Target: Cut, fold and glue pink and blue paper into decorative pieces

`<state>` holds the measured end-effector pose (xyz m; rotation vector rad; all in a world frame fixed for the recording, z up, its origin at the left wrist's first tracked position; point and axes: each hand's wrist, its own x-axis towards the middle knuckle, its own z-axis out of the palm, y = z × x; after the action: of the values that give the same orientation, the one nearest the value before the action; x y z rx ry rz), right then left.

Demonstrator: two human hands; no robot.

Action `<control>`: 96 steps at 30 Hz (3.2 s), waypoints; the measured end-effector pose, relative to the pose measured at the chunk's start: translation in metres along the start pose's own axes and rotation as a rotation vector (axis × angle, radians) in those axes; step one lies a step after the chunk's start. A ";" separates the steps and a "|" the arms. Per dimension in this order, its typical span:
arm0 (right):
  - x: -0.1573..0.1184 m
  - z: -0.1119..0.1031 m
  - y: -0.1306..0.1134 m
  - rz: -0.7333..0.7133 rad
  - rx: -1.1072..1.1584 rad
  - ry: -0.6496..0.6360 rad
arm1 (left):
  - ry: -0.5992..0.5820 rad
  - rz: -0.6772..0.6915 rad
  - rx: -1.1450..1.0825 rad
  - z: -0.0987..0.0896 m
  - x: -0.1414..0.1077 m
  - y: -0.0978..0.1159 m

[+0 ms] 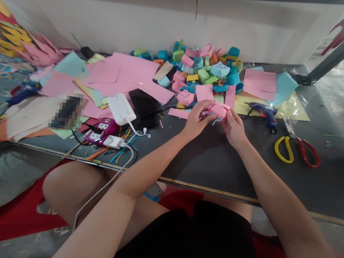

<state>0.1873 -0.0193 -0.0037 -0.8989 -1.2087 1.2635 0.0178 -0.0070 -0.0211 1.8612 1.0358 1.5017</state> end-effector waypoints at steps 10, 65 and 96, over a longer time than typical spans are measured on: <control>0.002 -0.004 0.009 -0.138 -0.174 0.043 | -0.065 -0.181 -0.181 0.011 0.002 -0.034; -0.005 -0.016 -0.006 -0.572 -0.788 0.172 | -0.110 -0.314 -0.521 0.007 0.001 -0.012; -0.001 -0.015 -0.001 -0.520 -0.678 0.148 | -0.154 -0.293 -0.392 0.005 0.001 -0.010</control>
<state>0.2026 -0.0182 -0.0054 -1.0343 -1.6478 0.3565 0.0207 -0.0003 -0.0300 1.4555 0.8285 1.2606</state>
